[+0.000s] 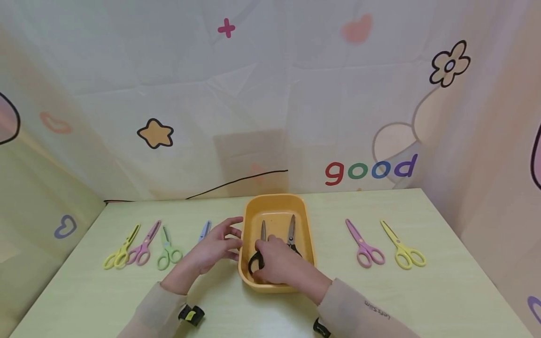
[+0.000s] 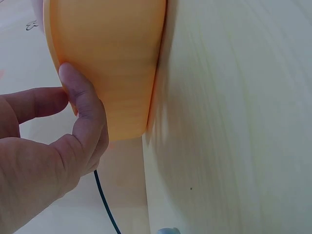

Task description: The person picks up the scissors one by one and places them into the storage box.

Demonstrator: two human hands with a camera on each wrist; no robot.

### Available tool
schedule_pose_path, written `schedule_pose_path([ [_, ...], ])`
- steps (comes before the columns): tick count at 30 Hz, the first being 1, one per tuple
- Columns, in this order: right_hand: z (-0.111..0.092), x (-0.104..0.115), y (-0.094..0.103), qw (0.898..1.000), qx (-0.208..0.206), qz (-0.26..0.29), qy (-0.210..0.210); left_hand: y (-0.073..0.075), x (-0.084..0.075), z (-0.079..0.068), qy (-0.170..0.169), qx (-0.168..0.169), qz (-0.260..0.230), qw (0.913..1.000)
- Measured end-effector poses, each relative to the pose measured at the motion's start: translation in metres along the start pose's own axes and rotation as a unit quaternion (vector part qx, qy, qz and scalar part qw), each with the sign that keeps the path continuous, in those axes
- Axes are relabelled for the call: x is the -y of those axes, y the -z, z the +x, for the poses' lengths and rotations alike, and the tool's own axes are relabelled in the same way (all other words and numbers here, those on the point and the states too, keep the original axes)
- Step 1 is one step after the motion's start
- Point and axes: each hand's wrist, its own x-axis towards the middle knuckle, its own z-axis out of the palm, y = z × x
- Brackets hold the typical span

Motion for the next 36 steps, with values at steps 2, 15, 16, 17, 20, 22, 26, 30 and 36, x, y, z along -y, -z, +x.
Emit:
schedule_pose_path([
  [2,-0.001,-0.002,0.000,1.000,0.001,-0.006,0.000,0.000,0.000,0.000,0.000,0.000,0.000,1.0000],
  [15,-0.006,-0.010,0.007,1.000,-0.006,-0.002,-0.009,0.000,0.001,0.000,-0.001,0.005,-0.009,0.9999],
  [16,-0.007,-0.010,0.007,1.000,-0.008,-0.003,-0.007,0.000,0.001,0.000,0.000,0.004,-0.010,0.9999],
  [17,-0.007,-0.010,0.007,1.000,-0.012,-0.003,-0.003,0.000,0.001,0.000,0.000,0.003,-0.009,0.9999],
  [20,-0.008,-0.013,0.008,1.000,-0.028,0.004,0.011,0.000,0.001,0.000,0.000,0.002,-0.010,0.9999],
  [22,-0.009,-0.015,0.009,0.999,-0.046,0.012,0.020,0.000,0.001,0.000,0.000,0.002,-0.010,0.9999],
  [26,-0.011,-0.021,0.015,0.993,-0.103,0.029,0.042,0.001,0.002,0.001,-0.001,0.006,-0.014,0.9999],
  [30,-0.013,-0.029,0.022,0.985,-0.158,0.052,0.054,0.002,0.003,0.001,-0.002,0.010,-0.018,0.9998],
  [36,-0.019,-0.040,0.030,0.970,-0.220,0.077,0.072,0.002,0.003,0.001,-0.003,0.014,-0.020,0.9997],
])
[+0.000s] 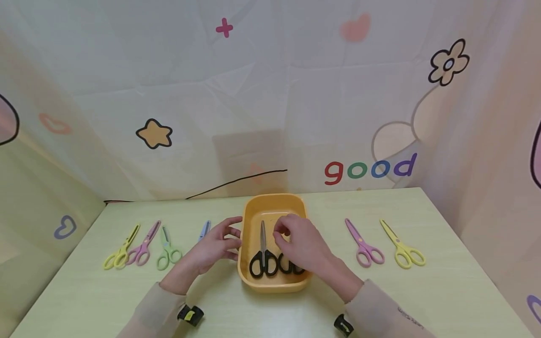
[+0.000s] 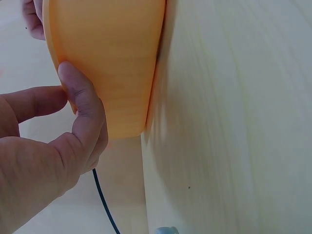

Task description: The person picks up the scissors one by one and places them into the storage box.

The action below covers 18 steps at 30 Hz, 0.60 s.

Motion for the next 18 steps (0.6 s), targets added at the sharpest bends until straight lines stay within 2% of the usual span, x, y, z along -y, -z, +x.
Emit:
schedule_pose_path([
  [5,-0.004,-0.008,0.012,0.999,-0.039,0.016,-0.001,0.000,0.000,0.000,0.000,-0.001,0.000,1.0000],
  [11,-0.009,-0.023,0.026,0.997,-0.080,-0.011,-0.007,0.000,-0.001,-0.001,0.001,-0.006,0.003,1.0000],
  [18,-0.019,-0.037,0.039,0.995,-0.090,-0.025,-0.042,0.000,-0.001,-0.001,0.002,-0.006,0.003,1.0000],
])
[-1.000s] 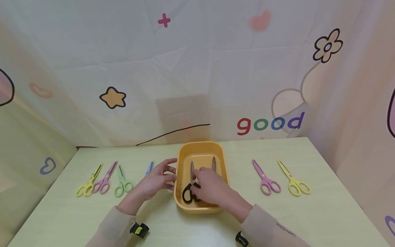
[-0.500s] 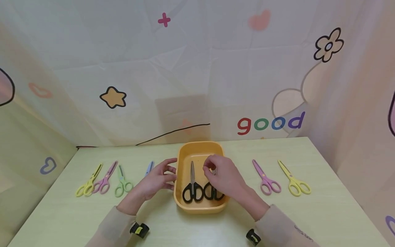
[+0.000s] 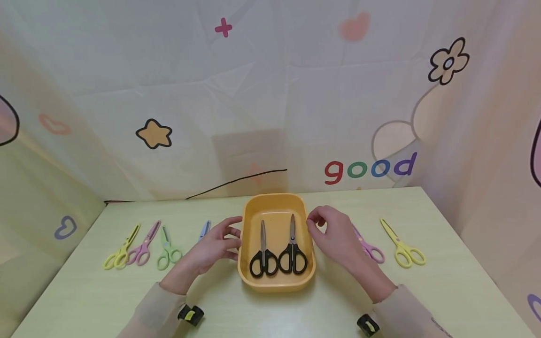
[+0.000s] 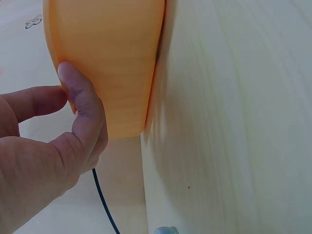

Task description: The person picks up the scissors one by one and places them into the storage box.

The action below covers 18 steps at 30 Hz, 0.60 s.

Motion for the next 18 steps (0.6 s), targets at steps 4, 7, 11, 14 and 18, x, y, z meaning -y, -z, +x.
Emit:
schedule_pose_path([
  [4,-0.004,-0.007,0.006,1.000,0.002,-0.016,-0.019,0.000,0.000,0.000,0.000,0.001,0.001,1.0000],
  [7,-0.007,-0.013,0.010,0.999,0.002,-0.028,-0.030,0.000,0.000,-0.001,-0.001,0.002,0.000,1.0000],
  [11,-0.012,-0.022,0.014,0.998,0.004,-0.039,-0.043,0.000,-0.001,0.000,0.000,0.003,-0.001,1.0000],
  [14,-0.015,-0.027,0.018,0.997,0.018,-0.052,-0.050,0.000,0.000,0.000,0.002,0.004,-0.001,1.0000],
  [18,-0.020,-0.034,0.021,0.992,0.062,-0.095,-0.063,0.001,0.001,0.001,0.002,0.004,-0.003,1.0000],
])
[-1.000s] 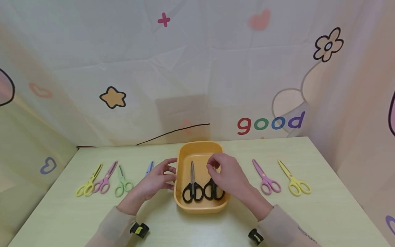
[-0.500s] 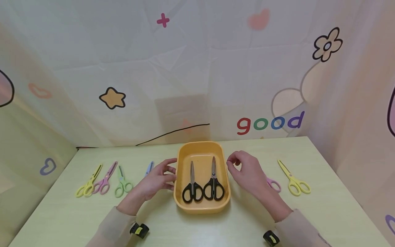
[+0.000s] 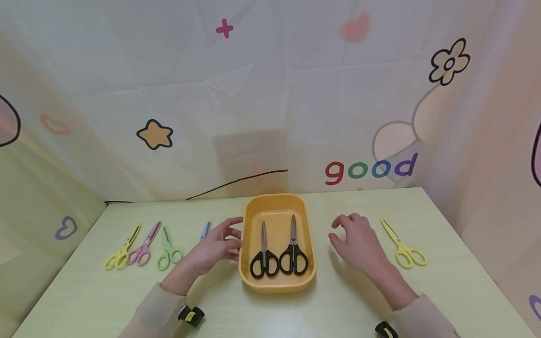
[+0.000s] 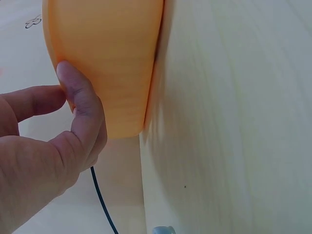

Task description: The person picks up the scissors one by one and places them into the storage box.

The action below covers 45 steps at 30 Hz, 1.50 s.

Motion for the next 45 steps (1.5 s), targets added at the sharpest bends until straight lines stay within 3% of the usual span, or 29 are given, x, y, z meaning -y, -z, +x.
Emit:
schedule_pose_path([
  [6,-0.007,-0.010,0.006,0.995,0.076,-0.052,-0.038,0.000,0.001,0.000,-0.001,0.000,-0.001,1.0000],
  [13,-0.010,-0.018,0.014,0.982,0.138,-0.090,-0.097,0.000,0.000,0.000,0.000,0.000,-0.002,1.0000],
  [21,-0.012,-0.023,0.018,0.974,0.182,-0.090,-0.101,-0.001,0.000,0.000,0.000,-0.002,0.002,1.0000],
  [45,-0.004,-0.015,0.008,0.977,0.188,-0.069,-0.078,0.001,0.001,0.000,-0.004,0.003,0.002,1.0000],
])
